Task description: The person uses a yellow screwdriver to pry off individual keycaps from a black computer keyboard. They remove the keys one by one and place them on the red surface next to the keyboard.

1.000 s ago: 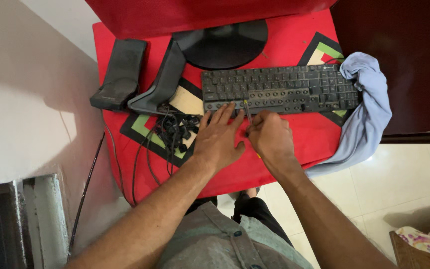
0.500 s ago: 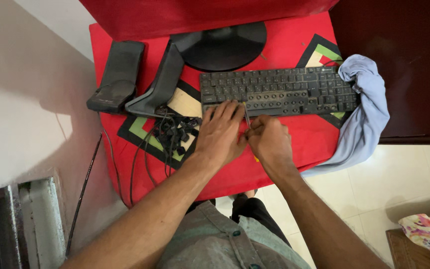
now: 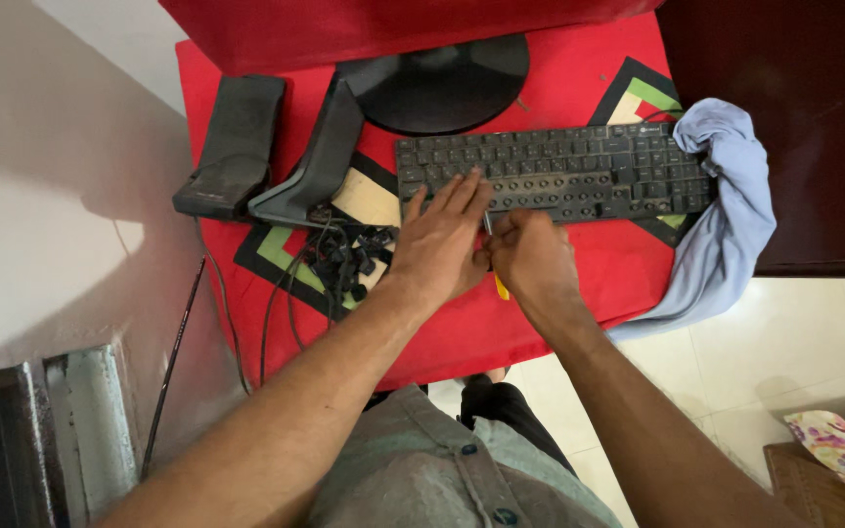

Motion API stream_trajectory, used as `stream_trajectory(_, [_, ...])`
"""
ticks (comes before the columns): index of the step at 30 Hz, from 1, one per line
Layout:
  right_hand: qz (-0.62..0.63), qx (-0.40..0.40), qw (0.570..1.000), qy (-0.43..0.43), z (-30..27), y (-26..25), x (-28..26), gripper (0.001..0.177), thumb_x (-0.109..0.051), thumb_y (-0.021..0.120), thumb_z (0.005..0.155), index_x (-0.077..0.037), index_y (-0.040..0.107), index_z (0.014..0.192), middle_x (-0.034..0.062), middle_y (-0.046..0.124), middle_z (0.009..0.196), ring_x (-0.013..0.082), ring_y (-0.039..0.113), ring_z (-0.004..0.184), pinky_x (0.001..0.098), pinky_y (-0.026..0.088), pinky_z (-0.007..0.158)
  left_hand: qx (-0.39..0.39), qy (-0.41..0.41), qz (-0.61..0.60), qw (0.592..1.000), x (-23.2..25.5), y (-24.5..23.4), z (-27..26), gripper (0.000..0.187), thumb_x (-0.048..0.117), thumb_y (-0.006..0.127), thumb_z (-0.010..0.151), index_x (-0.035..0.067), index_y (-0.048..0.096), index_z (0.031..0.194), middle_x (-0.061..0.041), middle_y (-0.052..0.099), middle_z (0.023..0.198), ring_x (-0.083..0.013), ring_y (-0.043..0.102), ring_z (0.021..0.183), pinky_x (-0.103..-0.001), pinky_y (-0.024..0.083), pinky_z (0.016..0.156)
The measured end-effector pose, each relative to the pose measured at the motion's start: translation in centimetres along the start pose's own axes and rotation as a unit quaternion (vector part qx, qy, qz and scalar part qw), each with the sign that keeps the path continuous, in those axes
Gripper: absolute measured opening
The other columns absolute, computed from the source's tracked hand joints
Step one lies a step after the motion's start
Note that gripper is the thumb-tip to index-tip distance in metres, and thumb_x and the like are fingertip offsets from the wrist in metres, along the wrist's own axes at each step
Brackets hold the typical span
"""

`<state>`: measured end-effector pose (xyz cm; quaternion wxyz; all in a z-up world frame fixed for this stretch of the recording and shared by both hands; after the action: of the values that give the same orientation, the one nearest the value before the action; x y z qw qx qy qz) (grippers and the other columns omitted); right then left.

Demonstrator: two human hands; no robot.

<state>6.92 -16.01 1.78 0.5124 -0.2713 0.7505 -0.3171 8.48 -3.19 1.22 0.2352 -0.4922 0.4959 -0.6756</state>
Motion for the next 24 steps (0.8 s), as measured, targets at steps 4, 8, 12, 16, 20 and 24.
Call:
stream_trajectory(4, [-0.008, 0.009, 1.000, 0.002, -0.8, -0.8, -0.7, 0.016, -0.017, 0.071, 0.085, -0.005, 0.075, 0.093, 0.0165, 0.076, 0.086, 0.0341, 0.074, 0.089, 0.0433, 0.056, 0.079, -0.012, -0.015, -0.022, 1.000, -0.1, -0.4, 0.1, 0.090, 0.024, 0.080, 0.073, 0.006, 0.039, 0.150, -0.013, 0.035, 0.160, -0.0272, 0.035, 0.147, -0.055, 0.025, 0.119])
stream_trajectory(8, [0.018, 0.006, 1.000, 0.001, -1.6, -1.6, -0.2, 0.017, -0.018, 0.069, 0.084, -0.006, 0.075, 0.095, 0.0115, 0.078, 0.087, 0.0288, 0.077, 0.086, 0.0407, 0.058, 0.078, -0.008, -0.011, -0.031, 0.999, 0.1, -0.6, 0.2, 0.085, 0.022, 0.078, 0.076, 0.005, 0.040, 0.150, -0.014, 0.036, 0.159, -0.0282, 0.035, 0.146, -0.054, 0.025, 0.119])
stream_trajectory(12, [0.000, 0.013, 1.000, -0.012, -1.5, -2.1, 0.6, 0.018, -0.019, 0.069, 0.086, -0.008, 0.077, 0.098, 0.0123, 0.078, 0.088, 0.0294, 0.076, 0.086, 0.0415, 0.058, 0.079, -0.002, -0.005, -0.028, 1.000, 0.9, -0.5, 0.2, 0.080, 0.018, 0.076, 0.077, 0.007, 0.044, 0.149, -0.014, 0.039, 0.158, -0.0282, 0.038, 0.145, -0.052, 0.027, 0.120])
stream_trajectory(16, [0.020, 0.022, 0.999, -0.043, -1.3, -2.8, 1.0, 0.021, -0.018, 0.074, 0.081, -0.006, 0.076, 0.098, 0.0123, 0.078, 0.089, 0.0287, 0.077, 0.086, 0.0412, 0.058, 0.078, 0.019, 0.003, -0.030, 0.999, 1.8, -0.3, 0.2, 0.071, 0.017, 0.076, 0.076, 0.006, 0.052, 0.143, -0.016, 0.044, 0.152, -0.0296, 0.041, 0.141, -0.052, 0.027, 0.119])
stream_trajectory(20, [0.039, 0.024, 0.999, -0.029, -1.0, -3.4, 1.6, 0.021, -0.017, 0.074, 0.083, -0.006, 0.076, 0.101, 0.0124, 0.078, 0.090, 0.0268, 0.077, 0.085, 0.0390, 0.059, 0.076, 0.037, 0.008, -0.032, 0.999, 2.2, -0.2, 0.2, 0.060, 0.012, 0.072, 0.078, 0.005, 0.060, 0.137, -0.017, 0.048, 0.150, -0.0309, 0.045, 0.139, -0.053, 0.029, 0.117])
stream_trajectory(24, [0.057, 0.024, 0.996, -0.059, -1.0, -4.0, 1.9, 0.020, -0.014, 0.071, 0.084, -0.005, 0.076, 0.101, 0.0121, 0.079, 0.088, 0.0231, 0.078, 0.083, 0.0360, 0.059, 0.076, 0.037, 0.012, -0.038, 0.998, 2.8, -0.3, 0.6, 0.055, 0.012, 0.072, 0.080, 0.003, 0.062, 0.133, -0.019, 0.049, 0.147, -0.0336, 0.047, 0.135, -0.050, 0.032, 0.117])
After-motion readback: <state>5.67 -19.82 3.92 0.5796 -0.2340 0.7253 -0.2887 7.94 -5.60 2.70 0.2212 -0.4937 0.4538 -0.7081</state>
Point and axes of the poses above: each hand's wrist, its own z-axis towards the middle knuckle, its own y-axis out of the palm, x = y × z, the point moved 6 cm from there along z, towards the middle knuckle
